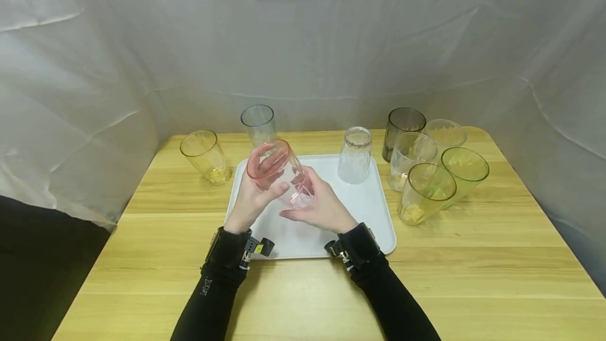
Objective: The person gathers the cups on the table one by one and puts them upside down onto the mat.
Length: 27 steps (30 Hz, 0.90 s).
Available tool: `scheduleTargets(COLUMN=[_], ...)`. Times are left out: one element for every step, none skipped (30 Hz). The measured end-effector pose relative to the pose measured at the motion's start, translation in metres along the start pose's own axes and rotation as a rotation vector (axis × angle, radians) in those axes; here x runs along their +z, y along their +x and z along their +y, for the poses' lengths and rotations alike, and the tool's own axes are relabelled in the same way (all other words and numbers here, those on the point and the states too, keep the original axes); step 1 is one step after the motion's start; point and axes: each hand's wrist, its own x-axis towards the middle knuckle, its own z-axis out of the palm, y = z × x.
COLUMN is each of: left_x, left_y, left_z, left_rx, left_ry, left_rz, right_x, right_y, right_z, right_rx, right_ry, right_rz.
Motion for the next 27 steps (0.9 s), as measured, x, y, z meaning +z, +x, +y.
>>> scheduleTargets(left_x=[0.001, 0.002, 0.003, 0.003, 0.004, 0.005, 0.005, 0.006, 0.006, 0.006, 0.006, 0.006, 0.006, 0.006, 0.005, 0.005, 0.005, 0.004, 0.004, 0.003, 0.003, 0.002, 0.001, 0.0, -0.001, -0.002, -0.004], left_y=[0.0, 0.0, 0.0, 0.0, 0.0, 0.0, 0.001, 0.001, 0.001, 0.002, 0.002, 0.002, 0.002, 0.002, 0.002, 0.002, 0.002, 0.002, 0.001, 0.001, 0.001, 0.001, 0.001, 0.001, 0.001, 0.0, 0.0], left_z=[-0.001, -0.001, -0.001, -0.001, -0.001, 0.0, 0.0, 0.0, 0.0, 0.0, 0.0, -0.001, -0.001, -0.002, -0.003, -0.003, -0.003, -0.004, -0.004, -0.004, -0.004, -0.004, -0.004, -0.003, -0.003, -0.002, -0.001], left_rx=[-0.001, -0.004, -0.006, -0.008, -0.01, -0.01, -0.012, -0.017, -0.019, -0.023, -0.027, -0.033, -0.04, -0.048, -0.053, -0.059, -0.066, -0.072, -0.078, -0.084, -0.091, -0.096, -0.105, -0.113, -0.121, -0.131, -0.139], left_ry=[-0.004, -0.008, -0.016, -0.02, -0.03, -0.036, -0.041, -0.047, -0.051, -0.054, -0.052, -0.05, -0.047, -0.041, -0.035, -0.03, -0.019, -0.012, -0.002, 0.009, 0.022, 0.038, 0.056, 0.073, 0.099, 0.124, 0.148], left_rz=[-0.004, -0.007, -0.011, -0.013, -0.015, -0.018, -0.021, -0.024, -0.027, -0.029, -0.031, -0.033, -0.033, -0.033, -0.034, -0.035, -0.036, -0.037, -0.038, -0.039, -0.039, -0.038, -0.035, -0.032, -0.027, -0.022, -0.018], right_x=[0.001, 0.002, 0.003, 0.004, 0.005, 0.006, 0.006, 0.007, 0.007, 0.006, 0.006, 0.006, 0.005, 0.005, 0.004, 0.003, 0.003, 0.002, 0.001, -0.001, -0.002, -0.003, -0.004, -0.006, -0.008, -0.009, -0.011], right_y=[0.0, 0.001, 0.001, 0.001, 0.001, 0.001, 0.001, 0.001, 0.0, 0.0, 0.0, -0.001, -0.001, -0.002, -0.002, -0.002, -0.002, -0.002, -0.002, -0.002, -0.002, -0.002, -0.002, -0.002, -0.002, -0.001, -0.001], right_z=[0.001, 0.001, 0.001, 0.002, 0.002, 0.002, 0.002, 0.001, 0.001, 0.001, 0.001, 0.001, 0.001, 0.001, 0.0, 0.0, 0.0, -0.001, -0.001, -0.001, -0.001, -0.001, -0.001, -0.002, -0.001, -0.002, -0.002], right_rx=[-0.003, -0.007, -0.009, -0.01, -0.013, -0.015, -0.016, -0.017, -0.019, -0.019, -0.019, -0.018, -0.017, -0.017, -0.018, -0.017, -0.018, -0.018, -0.02, -0.023, -0.028, -0.031, -0.035, -0.039, -0.045, -0.05, -0.051], right_ry=[0.002, 0.0, -0.001, -0.01, -0.016, -0.022, -0.029, -0.034, -0.038, -0.039, -0.04, -0.042, -0.045, -0.044, -0.044, -0.048, -0.058, -0.072, -0.087, -0.102, -0.121, -0.142, -0.159, -0.175, -0.191, -0.203, -0.215], right_rz=[0.011, 0.025, 0.039, 0.057, 0.071, 0.085, 0.097, 0.108, 0.116, 0.122, 0.126, 0.13, 0.134, 0.135, 0.134, 0.134, 0.134, 0.135, 0.136, 0.135, 0.137, 0.138, 0.141, 0.143, 0.145, 0.145, 0.143])
